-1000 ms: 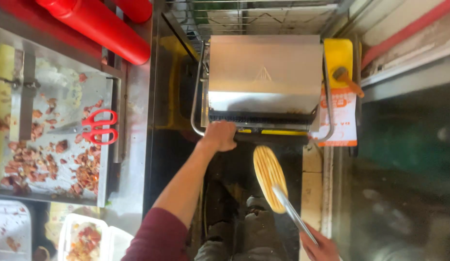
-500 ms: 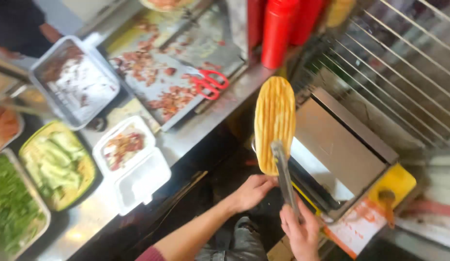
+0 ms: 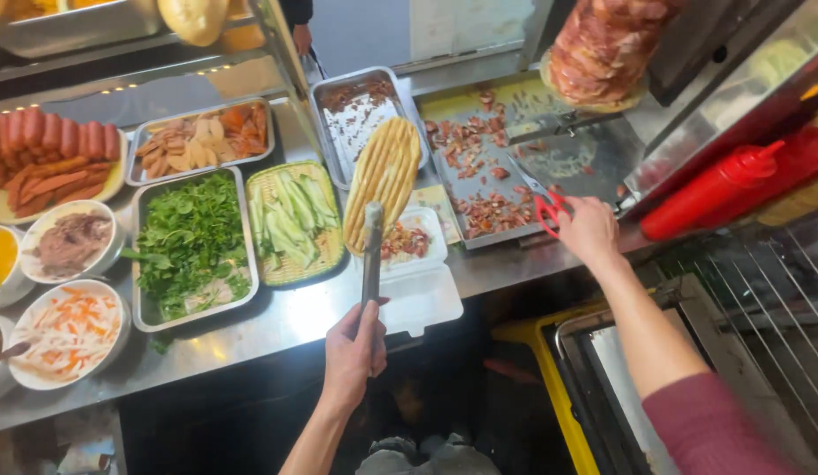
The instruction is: The person assembles a meal in a white styrofoam container by adding various ingredients from metal trays, including sliced cucumbers, shredded carrots, sliced meat, and fresh herbs. They use tongs to place the items and scissors to cut a grilled bread item into the container.
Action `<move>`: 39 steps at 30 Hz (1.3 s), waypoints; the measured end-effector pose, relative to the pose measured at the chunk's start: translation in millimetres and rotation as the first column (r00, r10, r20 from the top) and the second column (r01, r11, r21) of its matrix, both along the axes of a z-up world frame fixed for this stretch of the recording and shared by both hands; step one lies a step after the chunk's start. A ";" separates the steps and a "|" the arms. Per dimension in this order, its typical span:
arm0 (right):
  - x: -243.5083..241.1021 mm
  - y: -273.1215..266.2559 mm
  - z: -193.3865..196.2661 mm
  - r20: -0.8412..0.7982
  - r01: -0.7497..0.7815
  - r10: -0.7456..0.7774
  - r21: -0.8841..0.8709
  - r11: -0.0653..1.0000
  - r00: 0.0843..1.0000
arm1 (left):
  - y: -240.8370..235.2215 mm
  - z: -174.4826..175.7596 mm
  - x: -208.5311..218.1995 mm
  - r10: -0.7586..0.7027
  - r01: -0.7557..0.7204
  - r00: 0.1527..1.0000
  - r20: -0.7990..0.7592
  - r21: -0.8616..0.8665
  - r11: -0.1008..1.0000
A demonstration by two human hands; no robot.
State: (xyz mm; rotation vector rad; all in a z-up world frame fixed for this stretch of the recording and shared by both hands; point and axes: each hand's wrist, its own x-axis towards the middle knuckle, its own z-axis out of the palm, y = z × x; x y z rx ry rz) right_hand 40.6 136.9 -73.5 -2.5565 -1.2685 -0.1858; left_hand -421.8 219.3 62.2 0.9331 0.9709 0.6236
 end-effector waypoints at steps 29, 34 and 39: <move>-75.8 10.9 251.7 -0.781 -0.534 -0.143 -0.536 0.654 0.608 | 183.8 25.2 -68.2 -0.721 0.793 0.565 -0.401 0.023 0.609; -59.2 2.6 235.1 -0.775 -0.498 -0.179 -0.545 0.675 0.606 | 179.0 37.0 -74.6 -0.701 0.783 0.576 -0.421 0.037 0.621; -83.3 14.7 242.8 -0.793 -0.528 -0.195 -0.545 0.651 0.577 | 176.5 40.2 -72.3 -0.714 0.781 0.567 -0.411 -0.005 0.624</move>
